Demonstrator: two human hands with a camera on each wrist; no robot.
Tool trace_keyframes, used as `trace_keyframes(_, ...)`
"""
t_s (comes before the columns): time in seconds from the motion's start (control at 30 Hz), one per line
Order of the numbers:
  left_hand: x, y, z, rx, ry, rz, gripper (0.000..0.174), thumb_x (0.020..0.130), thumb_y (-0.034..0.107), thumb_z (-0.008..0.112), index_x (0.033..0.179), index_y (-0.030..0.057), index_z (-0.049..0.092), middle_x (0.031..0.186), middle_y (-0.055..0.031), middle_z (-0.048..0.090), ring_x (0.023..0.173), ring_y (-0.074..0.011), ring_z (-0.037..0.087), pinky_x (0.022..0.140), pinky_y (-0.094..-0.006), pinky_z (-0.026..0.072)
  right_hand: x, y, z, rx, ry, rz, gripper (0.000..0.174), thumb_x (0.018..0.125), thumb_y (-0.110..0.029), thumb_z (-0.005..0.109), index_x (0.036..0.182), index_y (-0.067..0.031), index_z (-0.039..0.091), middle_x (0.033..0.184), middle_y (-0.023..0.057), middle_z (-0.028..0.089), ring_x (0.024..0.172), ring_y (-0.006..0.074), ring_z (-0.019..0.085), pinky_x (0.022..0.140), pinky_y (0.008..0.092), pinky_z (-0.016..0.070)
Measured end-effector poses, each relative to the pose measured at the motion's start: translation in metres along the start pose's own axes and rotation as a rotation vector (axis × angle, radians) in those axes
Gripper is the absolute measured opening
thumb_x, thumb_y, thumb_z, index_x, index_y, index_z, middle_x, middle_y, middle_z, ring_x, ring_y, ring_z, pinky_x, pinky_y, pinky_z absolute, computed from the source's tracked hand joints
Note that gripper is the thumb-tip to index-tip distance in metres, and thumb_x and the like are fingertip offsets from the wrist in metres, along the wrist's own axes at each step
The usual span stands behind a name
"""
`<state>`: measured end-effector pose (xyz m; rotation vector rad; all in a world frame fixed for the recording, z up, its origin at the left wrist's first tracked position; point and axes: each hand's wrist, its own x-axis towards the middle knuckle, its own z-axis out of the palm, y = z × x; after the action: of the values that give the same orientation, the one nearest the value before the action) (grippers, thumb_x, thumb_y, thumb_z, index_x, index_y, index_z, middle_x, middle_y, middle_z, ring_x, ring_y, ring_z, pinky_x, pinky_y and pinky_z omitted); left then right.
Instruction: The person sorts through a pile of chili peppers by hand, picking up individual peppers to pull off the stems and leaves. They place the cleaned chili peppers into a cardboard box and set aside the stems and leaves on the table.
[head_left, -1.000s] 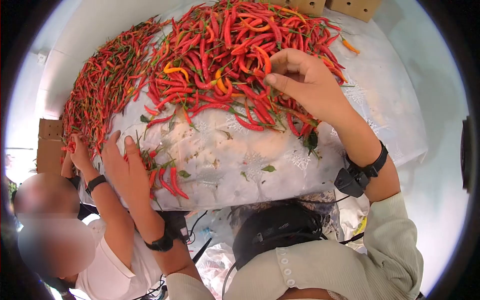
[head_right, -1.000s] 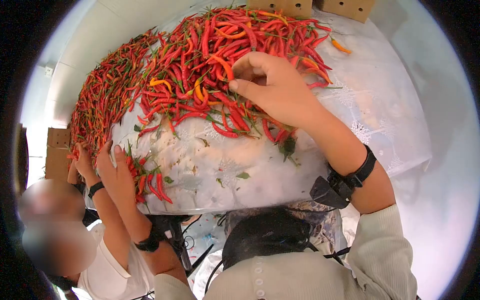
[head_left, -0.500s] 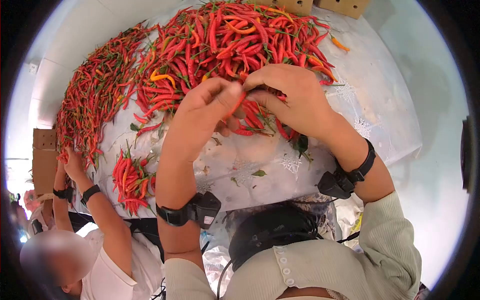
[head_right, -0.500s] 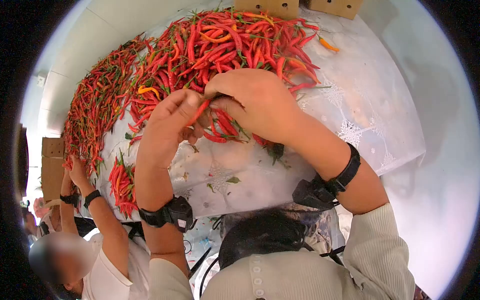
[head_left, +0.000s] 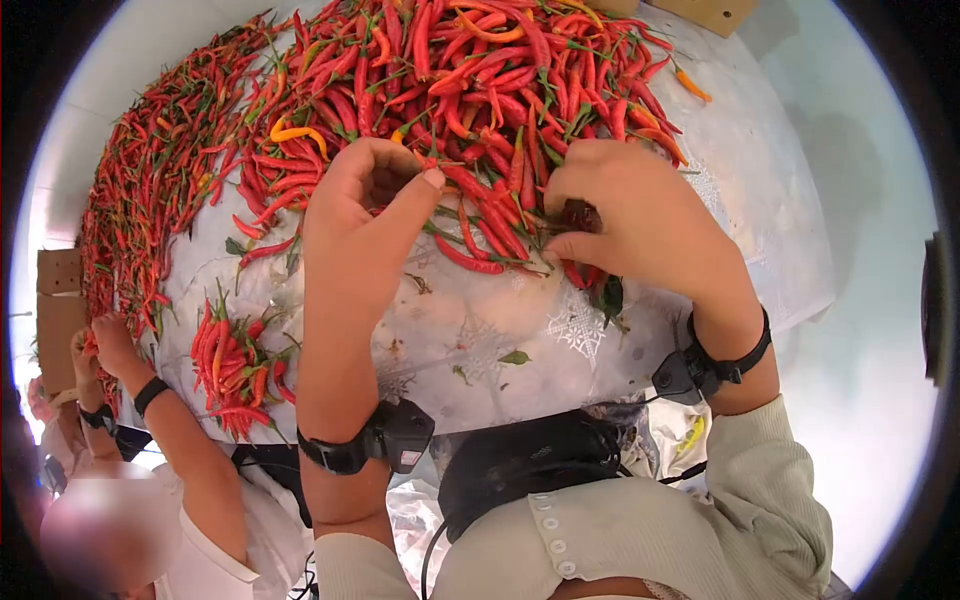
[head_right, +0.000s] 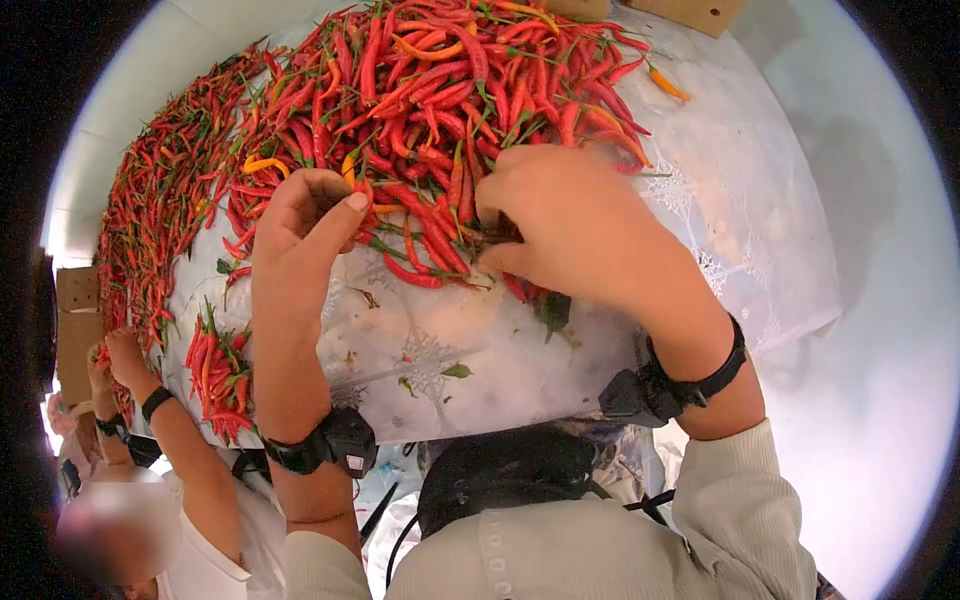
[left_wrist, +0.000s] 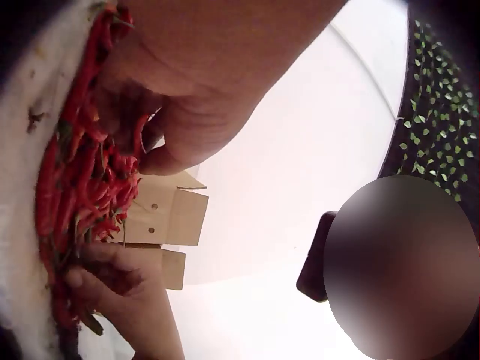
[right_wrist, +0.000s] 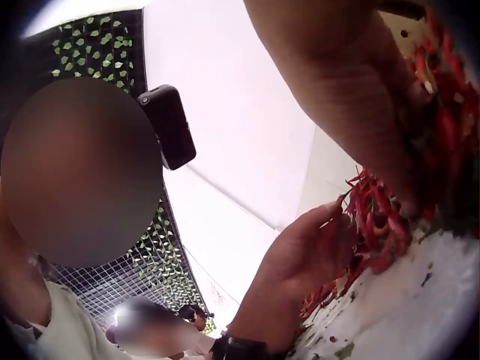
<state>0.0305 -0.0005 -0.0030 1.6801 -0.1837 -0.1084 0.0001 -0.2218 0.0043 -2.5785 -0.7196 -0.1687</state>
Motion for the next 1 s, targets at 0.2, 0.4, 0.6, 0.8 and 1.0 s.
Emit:
trace_keyframes(0.2,-0.003,-0.004,0.011,0.178,0.025,0.14,0.012,0.081,0.011,0.064,0.088,0.0025,0.058,0.076,-0.0006,0.059,0.065,-0.0056,0.052,0.059,-0.021,0.0435,0.005,-0.007,-0.004,0.286,0.031,0.167,0.015,0.073,-0.014,0.068,0.08,-0.0019,0.062,0.073,0.0082,0.059,0.069,0.0201,0.058,0.063,0.031,0.0464)
trace_keyframes(0.4,-0.007,0.005,0.01,-0.064,-0.068,0.007,0.017,0.085,0.017,0.062,0.092,0.0024,0.057,0.074,-0.0013,0.058,0.058,-0.0048,0.05,0.049,-0.0185,0.039,0.011,-0.007,-0.013,0.965,0.117,0.367,0.018,0.083,-0.014,0.063,0.093,0.0011,0.059,0.078,0.0026,0.062,0.073,0.008,0.058,0.064,0.0225,0.0475)
trace_keyframes(0.6,-0.008,0.008,0.006,-0.331,0.013,-0.13,0.019,0.09,0.021,0.056,0.1,0.0042,0.056,0.081,-0.0032,0.062,0.061,-0.0063,0.053,0.051,-0.0189,0.0388,0.012,-0.013,0.0,1.083,0.344,0.198,0.017,0.081,-0.005,0.064,0.095,0.0013,0.059,0.085,0.0042,0.062,0.076,0.0093,0.059,0.067,0.0221,0.048)
trace_keyframes(0.8,-0.007,0.006,0.006,-0.539,-0.105,-0.174,0.02,0.091,0.018,0.054,0.105,0.0041,0.055,0.089,-0.0046,0.063,0.075,-0.0117,0.062,0.061,-0.0233,0.0489,0.013,-0.021,0.013,0.536,0.468,-0.17,0.018,0.072,0.001,0.068,0.089,-0.002,0.064,0.08,0.0073,0.064,0.074,0.0149,0.061,0.065,0.0259,0.0481)
trace_keyframes(1.0,-0.005,0.0,0.002,-0.675,-0.189,-0.196,0.022,0.09,0.015,0.053,0.109,0.0026,0.054,0.094,-0.0045,0.063,0.081,-0.0126,0.062,0.067,-0.0252,0.0512,0.011,-0.031,0.014,0.502,0.426,-0.057,0.023,0.067,0.002,0.07,0.088,-0.0019,0.063,0.085,0.009,0.063,0.073,0.0185,0.061,0.065,0.0276,0.0474)
